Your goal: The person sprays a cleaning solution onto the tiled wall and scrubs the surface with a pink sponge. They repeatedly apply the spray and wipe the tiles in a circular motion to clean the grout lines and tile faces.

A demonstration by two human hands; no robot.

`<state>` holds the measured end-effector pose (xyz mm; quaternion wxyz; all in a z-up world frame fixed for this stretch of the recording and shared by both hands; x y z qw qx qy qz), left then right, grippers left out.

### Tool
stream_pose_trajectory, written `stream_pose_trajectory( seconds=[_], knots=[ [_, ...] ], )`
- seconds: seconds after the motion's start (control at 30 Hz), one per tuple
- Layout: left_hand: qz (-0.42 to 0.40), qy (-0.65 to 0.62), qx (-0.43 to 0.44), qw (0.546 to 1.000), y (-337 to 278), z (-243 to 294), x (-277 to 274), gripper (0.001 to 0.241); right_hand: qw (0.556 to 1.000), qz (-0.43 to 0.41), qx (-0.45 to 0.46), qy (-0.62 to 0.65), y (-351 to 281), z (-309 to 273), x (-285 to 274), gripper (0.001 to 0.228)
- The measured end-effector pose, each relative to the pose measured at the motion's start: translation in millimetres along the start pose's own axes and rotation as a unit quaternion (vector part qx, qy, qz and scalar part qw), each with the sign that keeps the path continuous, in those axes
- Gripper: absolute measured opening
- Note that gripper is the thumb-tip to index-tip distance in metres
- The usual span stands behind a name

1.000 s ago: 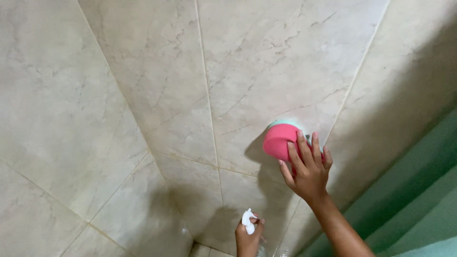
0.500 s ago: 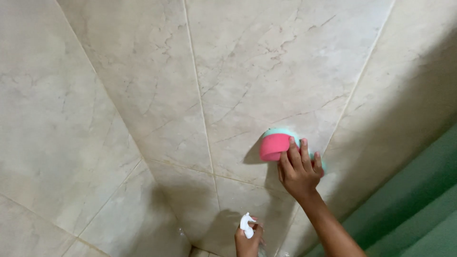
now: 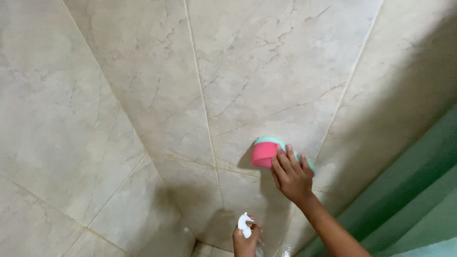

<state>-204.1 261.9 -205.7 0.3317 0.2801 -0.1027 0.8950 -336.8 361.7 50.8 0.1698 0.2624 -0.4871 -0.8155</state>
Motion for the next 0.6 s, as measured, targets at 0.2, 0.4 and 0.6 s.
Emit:
stream_pose_trajectory(
  seconds=[0.2, 0.4, 0.6],
  knots=[
    [0.002, -0.003, -0.01, 1.0, -12.1, 33.4, -3.2, 0.027, 0.994, -0.051, -0.086, 0.032, -43.6, -32.2, 2.9, 0.036],
    [0.023, 0.022, -0.033, 0.999, -31.4, 65.0, -12.7, 0.028, 0.982, -0.126, -0.144, -0.008, -71.8, -50.2, 17.3, 0.047],
    [0.01, 0.018, 0.02, 1.0, -45.5, 75.9, -28.9, 0.026, 0.99, -0.084, -0.091, 0.067, -58.6, -49.4, -2.2, 0.045]
  ],
)
Point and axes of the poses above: each hand's wrist, its own y-axis towards the middle knuckle, its own x-axis out of the palm, z = x × y, the point moved 2 cm from there along y, towards the middle knuckle, and after that the axes turned 13 degrees about -y, right-handed, at the moved point
